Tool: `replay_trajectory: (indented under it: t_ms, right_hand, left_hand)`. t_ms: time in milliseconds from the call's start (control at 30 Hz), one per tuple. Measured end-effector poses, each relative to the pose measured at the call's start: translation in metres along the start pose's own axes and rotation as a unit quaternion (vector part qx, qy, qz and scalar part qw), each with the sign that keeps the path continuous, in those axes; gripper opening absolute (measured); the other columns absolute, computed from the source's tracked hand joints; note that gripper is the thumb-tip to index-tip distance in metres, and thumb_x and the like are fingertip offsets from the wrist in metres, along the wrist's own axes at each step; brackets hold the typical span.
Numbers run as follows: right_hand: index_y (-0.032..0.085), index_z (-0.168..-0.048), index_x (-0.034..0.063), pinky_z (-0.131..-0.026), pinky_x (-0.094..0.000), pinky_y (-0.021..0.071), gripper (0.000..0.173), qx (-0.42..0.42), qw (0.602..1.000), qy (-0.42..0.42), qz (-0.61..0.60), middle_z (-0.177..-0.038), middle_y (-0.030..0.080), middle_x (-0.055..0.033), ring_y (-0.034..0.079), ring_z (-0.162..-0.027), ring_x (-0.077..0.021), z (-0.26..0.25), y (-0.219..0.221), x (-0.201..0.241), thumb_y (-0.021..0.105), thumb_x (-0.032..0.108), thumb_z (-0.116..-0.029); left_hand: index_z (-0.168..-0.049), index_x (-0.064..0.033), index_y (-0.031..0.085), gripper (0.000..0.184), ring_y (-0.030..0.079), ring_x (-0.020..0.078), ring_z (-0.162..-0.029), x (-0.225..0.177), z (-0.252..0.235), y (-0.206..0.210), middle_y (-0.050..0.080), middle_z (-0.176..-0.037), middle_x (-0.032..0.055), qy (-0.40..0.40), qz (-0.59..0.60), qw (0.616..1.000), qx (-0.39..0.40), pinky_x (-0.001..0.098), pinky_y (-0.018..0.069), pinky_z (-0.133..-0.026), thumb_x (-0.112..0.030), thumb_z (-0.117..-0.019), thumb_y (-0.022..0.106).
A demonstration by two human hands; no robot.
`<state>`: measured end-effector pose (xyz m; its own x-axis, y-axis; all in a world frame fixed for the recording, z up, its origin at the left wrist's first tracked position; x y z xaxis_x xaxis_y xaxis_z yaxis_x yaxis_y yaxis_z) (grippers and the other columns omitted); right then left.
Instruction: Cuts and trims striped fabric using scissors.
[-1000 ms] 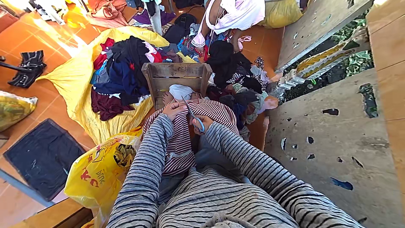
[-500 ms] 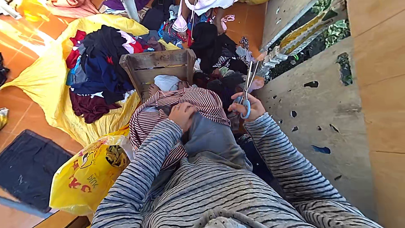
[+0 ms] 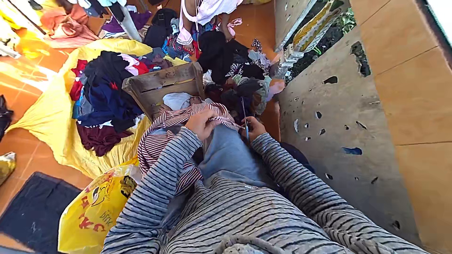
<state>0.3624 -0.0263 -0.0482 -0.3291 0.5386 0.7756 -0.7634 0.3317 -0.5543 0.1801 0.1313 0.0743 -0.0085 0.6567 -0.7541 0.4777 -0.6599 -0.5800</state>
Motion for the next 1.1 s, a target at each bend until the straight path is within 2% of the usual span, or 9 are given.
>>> replay_trajectory:
  t_ms: [133, 267, 467, 600, 700, 767, 833, 933, 1100]
  right_hand:
    - [0.059, -0.117, -0.0039, -0.069, -0.0333, 0.0561, 0.034, -0.068, 0.981, -0.084, -0.160, -0.083, 0.068, -0.0089, 0.064, -0.070, -0.0111, -0.017, -0.023, 0.025, 0.072, 0.005, -0.0860]
    - [0.057, -0.113, 0.0006, -0.072, -0.0264, 0.0574, 0.032, -0.110, 0.942, -0.146, -0.281, -0.084, 0.068, 0.0009, 0.065, -0.073, -0.0039, -0.030, -0.056, 0.059, 0.070, -0.001, -0.0846]
    - [0.056, -0.108, 0.0110, -0.069, -0.0189, 0.0565, 0.031, -0.145, 0.903, -0.268, -0.303, -0.082, 0.069, 0.0102, 0.066, -0.072, 0.0010, -0.025, -0.091, 0.101, 0.070, -0.001, -0.0832]
    - [0.056, -0.110, 0.0072, -0.070, -0.0250, 0.0586, 0.035, -0.112, 0.917, -0.336, -0.183, -0.085, 0.070, 0.0066, 0.068, -0.075, -0.0022, 0.019, -0.082, 0.113, 0.072, 0.005, -0.0790]
    - [0.061, -0.112, -0.0033, -0.070, -0.0290, 0.0588, 0.036, -0.014, 0.961, -0.256, -0.101, -0.083, 0.071, -0.0030, 0.068, -0.074, -0.0074, 0.051, -0.021, 0.085, 0.076, 0.011, -0.0819]
    - [0.062, -0.120, -0.0077, -0.078, -0.0344, 0.0586, 0.044, 0.048, 0.986, -0.148, -0.060, -0.092, 0.073, -0.0115, 0.070, -0.080, -0.0143, 0.065, 0.015, 0.061, 0.075, 0.015, -0.0840]
    - [0.060, -0.125, -0.0070, -0.082, -0.0328, 0.0585, 0.049, 0.062, 0.991, -0.069, -0.098, -0.096, 0.074, -0.0117, 0.071, -0.084, -0.0132, 0.074, 0.024, 0.050, 0.075, 0.014, -0.0841]
    - [0.061, -0.118, -0.0059, -0.079, -0.0269, 0.0593, 0.039, 0.007, 0.977, -0.053, -0.208, -0.091, 0.074, -0.0061, 0.071, -0.080, -0.0070, 0.075, 0.011, 0.042, 0.074, 0.011, -0.0856]
    - [0.053, -0.128, -0.0016, -0.078, -0.0345, 0.0582, 0.053, -0.037, 0.986, -0.125, -0.106, -0.109, 0.075, -0.0107, 0.072, -0.090, -0.0150, 0.053, -0.010, 0.033, 0.074, 0.010, -0.0807]
  left_hand:
    - [-0.104, 0.0037, 0.073, 0.016, 0.072, 0.0240, -0.092, 0.003, -0.015, -0.059, 0.074, -0.100, 0.0168, -0.033, -0.045, 0.998, -0.012, 0.0431, 0.0576, -0.088, -0.008, -0.0951, 0.068]
    - [-0.112, 0.0039, 0.073, 0.020, 0.070, 0.0369, -0.106, 0.012, -0.017, -0.092, 0.073, -0.109, 0.0231, -0.113, -0.158, 0.980, 0.041, 0.0550, 0.0518, -0.098, 0.001, -0.0990, 0.058]
    - [-0.114, 0.0030, 0.071, 0.022, 0.071, 0.0386, -0.104, 0.012, -0.010, -0.098, 0.073, -0.109, 0.0230, -0.165, -0.217, 0.962, -0.001, 0.0565, 0.0524, -0.096, 0.002, -0.0996, 0.055]
    - [-0.112, 0.0002, 0.076, 0.026, 0.069, 0.0373, -0.116, 0.023, 0.014, -0.096, 0.073, -0.119, 0.0186, -0.139, -0.235, 0.959, -0.080, 0.0556, 0.0501, -0.103, 0.004, -0.0973, 0.054]
    - [-0.121, -0.0030, 0.073, 0.029, 0.054, 0.0415, -0.134, 0.059, 0.049, -0.061, 0.061, -0.139, 0.0243, -0.291, -0.206, 0.934, 0.004, 0.0571, 0.0371, -0.115, 0.001, -0.0984, 0.056]
    - [-0.128, -0.0005, 0.067, 0.033, 0.057, 0.0410, -0.127, 0.069, 0.078, -0.023, 0.057, -0.138, 0.0276, -0.388, -0.122, 0.913, 0.011, 0.0551, 0.0448, -0.109, -0.003, -0.0965, 0.060]
    - [-0.133, 0.0039, 0.058, 0.035, 0.067, 0.0290, -0.111, 0.056, 0.102, 0.022, 0.064, -0.128, 0.0227, -0.484, 0.064, 0.873, 0.000, 0.0440, 0.0549, -0.098, -0.012, -0.1027, 0.058]
    - [-0.142, 0.0058, 0.046, 0.046, 0.070, 0.0220, -0.096, 0.021, 0.117, 0.072, 0.063, -0.123, 0.0215, -0.597, 0.356, 0.717, -0.055, 0.0348, 0.0582, -0.085, -0.025, -0.1085, 0.052]
    - [-0.125, 0.0048, 0.057, 0.044, 0.069, 0.0162, -0.080, 0.011, 0.104, 0.084, 0.068, -0.104, 0.0140, -0.633, 0.440, 0.625, -0.121, 0.0288, 0.0575, -0.073, -0.035, -0.1093, 0.048]
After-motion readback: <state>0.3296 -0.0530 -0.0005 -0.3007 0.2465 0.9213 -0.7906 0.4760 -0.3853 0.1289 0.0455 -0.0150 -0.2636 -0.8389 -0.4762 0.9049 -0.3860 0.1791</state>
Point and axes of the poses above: each hand's wrist, its own z-axis away from the middle knuckle, its own y-axis out of the palm, x = y × z, the point moved 6 cm from there along -z, towards the middle knuckle
